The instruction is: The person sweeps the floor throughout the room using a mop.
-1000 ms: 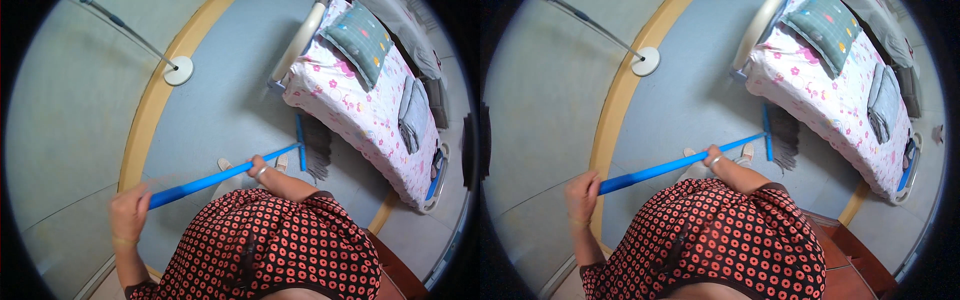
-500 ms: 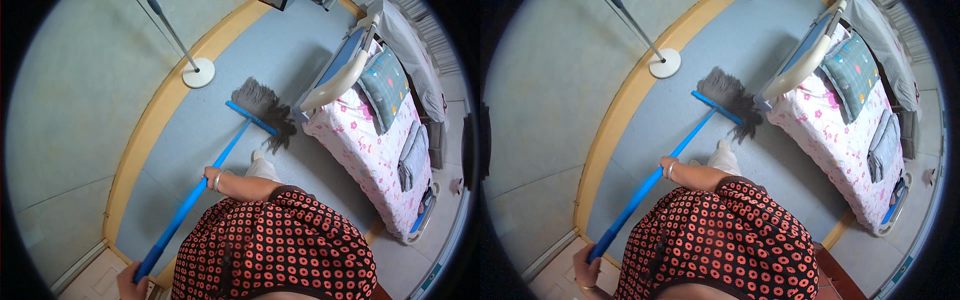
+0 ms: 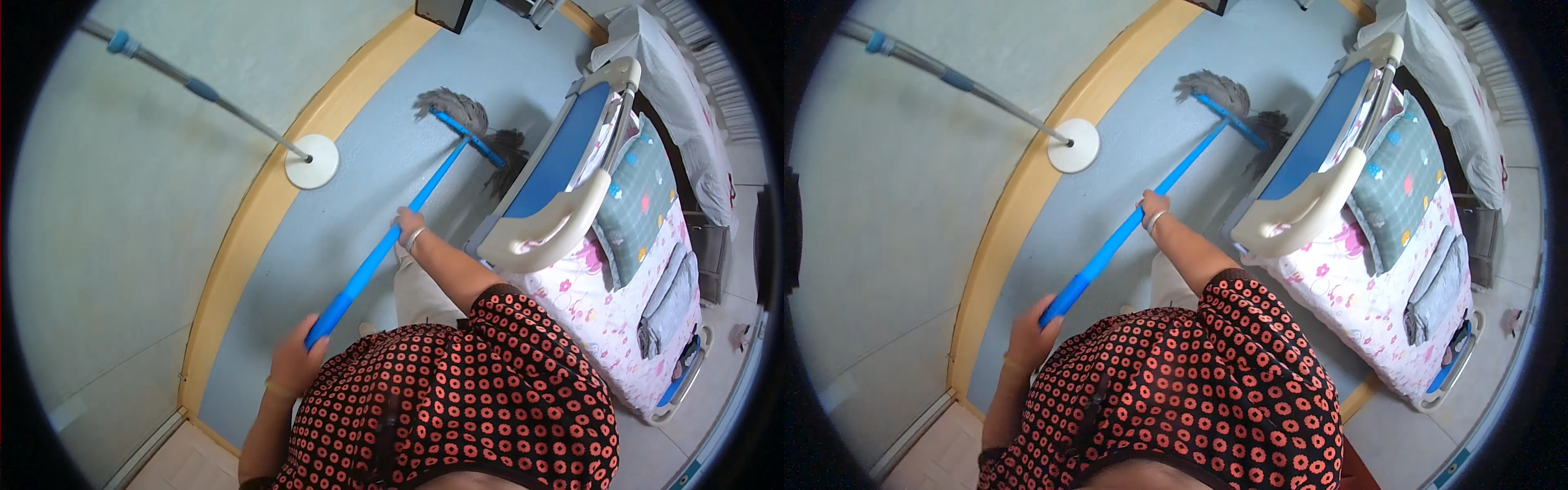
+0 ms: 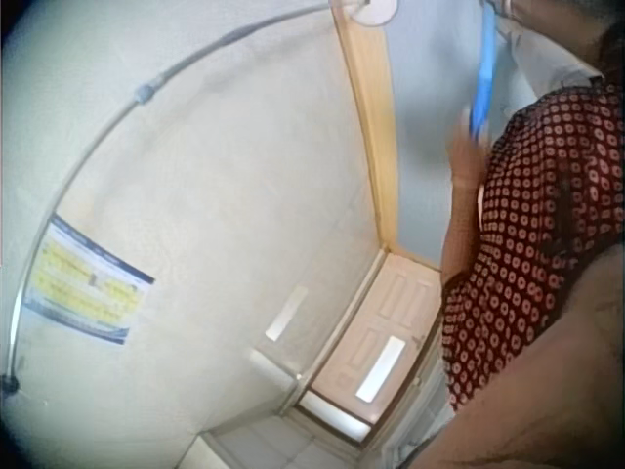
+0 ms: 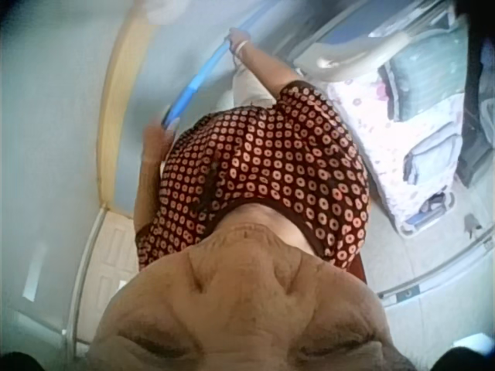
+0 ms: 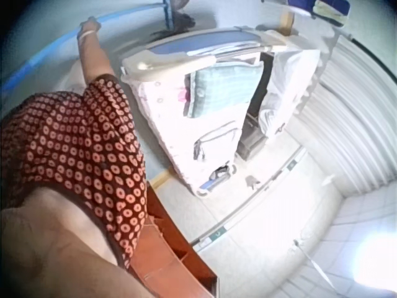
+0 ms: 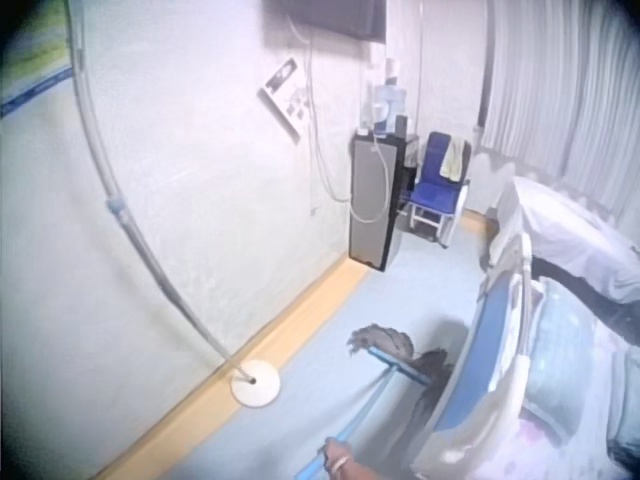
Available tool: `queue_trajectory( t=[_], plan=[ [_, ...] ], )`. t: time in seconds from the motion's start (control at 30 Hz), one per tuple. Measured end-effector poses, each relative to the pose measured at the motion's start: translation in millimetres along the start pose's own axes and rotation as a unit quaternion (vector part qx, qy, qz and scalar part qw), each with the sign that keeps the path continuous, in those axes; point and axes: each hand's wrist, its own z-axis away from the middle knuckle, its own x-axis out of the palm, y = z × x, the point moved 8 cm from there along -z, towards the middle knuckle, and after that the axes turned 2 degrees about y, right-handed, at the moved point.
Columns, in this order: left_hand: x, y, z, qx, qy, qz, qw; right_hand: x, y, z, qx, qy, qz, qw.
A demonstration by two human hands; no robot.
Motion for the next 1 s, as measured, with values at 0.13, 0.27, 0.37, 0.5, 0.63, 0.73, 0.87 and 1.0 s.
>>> queue_trajectory(
  t=[0.13,0.27,0.37,0.5,0.63,0.73,0.87,1.0],
  plan=[
    [51.8,71.5,-123.8,0.030,-0.091,0.048,0.994,12.0,-89.1,-18.6,-0.046,-0.012,-0.057,0.997],
    [110.0,103.8,-218.3,0.107,-0.106,0.014,0.988,14.6,-142.0,-28.9,-0.041,-0.009,-0.076,0.996],
    [126.5,129.5,-246.1,0.108,-0.128,-0.031,0.985,8.8,-173.7,-32.8,-0.053,0.007,-0.062,0.997],
    [98.8,140.2,-238.1,0.075,-0.155,-0.035,0.984,14.9,-184.4,-40.2,-0.030,0.002,-0.061,0.998],
    [38.9,121.7,-200.3,0.046,-0.162,-0.036,0.985,40.3,-168.3,-39.9,0.014,-0.018,-0.070,0.997],
    [-10.0,98.0,-159.7,0.055,-0.155,-0.013,0.986,54.6,-136.1,-53.9,0.045,-0.023,-0.063,0.997],
    [-73.3,50.0,-97.5,0.032,-0.131,-0.061,0.989,93.7,-60.5,-40.6,0.122,-0.046,-0.029,0.991],
    [-133.0,8.5,-29.3,-0.080,-0.093,-0.083,0.989,141.8,51.8,-0.6,0.252,-0.111,0.027,0.961]
  ],
)
